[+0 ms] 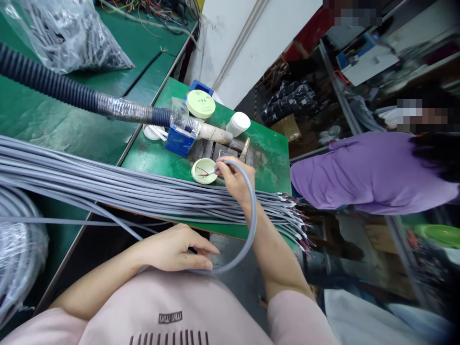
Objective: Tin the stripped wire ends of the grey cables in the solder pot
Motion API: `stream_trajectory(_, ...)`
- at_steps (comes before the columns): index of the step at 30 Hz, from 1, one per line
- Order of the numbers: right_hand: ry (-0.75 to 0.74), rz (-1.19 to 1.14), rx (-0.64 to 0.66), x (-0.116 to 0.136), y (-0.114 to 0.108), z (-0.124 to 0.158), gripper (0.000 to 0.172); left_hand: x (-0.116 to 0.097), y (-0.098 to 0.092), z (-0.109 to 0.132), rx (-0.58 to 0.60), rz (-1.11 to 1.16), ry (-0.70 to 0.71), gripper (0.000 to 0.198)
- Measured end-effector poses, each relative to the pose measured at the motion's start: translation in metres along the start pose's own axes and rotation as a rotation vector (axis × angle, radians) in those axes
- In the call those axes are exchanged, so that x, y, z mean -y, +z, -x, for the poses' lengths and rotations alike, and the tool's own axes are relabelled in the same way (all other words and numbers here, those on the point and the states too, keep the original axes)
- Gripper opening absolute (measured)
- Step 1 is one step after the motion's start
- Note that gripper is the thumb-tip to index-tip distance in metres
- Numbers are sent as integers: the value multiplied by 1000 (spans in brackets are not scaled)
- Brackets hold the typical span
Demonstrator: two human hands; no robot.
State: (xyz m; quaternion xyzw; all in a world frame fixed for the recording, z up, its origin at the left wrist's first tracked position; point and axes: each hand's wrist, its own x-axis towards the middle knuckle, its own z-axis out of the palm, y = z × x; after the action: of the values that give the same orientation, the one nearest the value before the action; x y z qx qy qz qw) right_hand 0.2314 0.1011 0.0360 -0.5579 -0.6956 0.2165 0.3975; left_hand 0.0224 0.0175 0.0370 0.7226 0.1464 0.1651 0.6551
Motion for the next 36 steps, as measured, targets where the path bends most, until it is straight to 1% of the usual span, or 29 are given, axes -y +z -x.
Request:
stream_trajectory(5,9,42,23,-3,4,-2,17,2,-1,-1,-10,13,-7,33)
stream_trajectory(8,-2,28,1,1,2,-4,16,1,-2,0,-12,0,-25,33)
stream_trajectory(10,-6,5,-46,5,-6,-6,15,-1,-2,1,-23,-20,-16,33)
stream_trajectory(13,15,-17,-154,4,-25,-15,15,-3,-3,2,-56,-39,13,32)
stream_trajectory(15,37,6,-216,-4,-38,-23,15,-2,-4,0,-93,-49,28,31)
stream_trajectory(17,55,43,-252,-18,-49,-32,15,-1,-4,-3,-128,-68,28,31)
stream_trajectory(20,83,82,-272,-42,-56,-43,14,2,-5,-8,-158,-126,20,31)
stream_trajectory(22,105,107,-268,-55,-56,-49,13,4,-5,-11,-172,-166,21,31)
stream_trajectory(25,121,131,-249,-67,-53,-55,15,7,-6,-13,-184,-183,4,34)
stream_trajectory(29,97,164,-220,-76,-49,-60,17,9,-7,-14,-189,-197,-15,35)
stream_trajectory(36,70,235,-173,-88,-42,-66,15,10,-10,-16,-188,-197,-31,35)
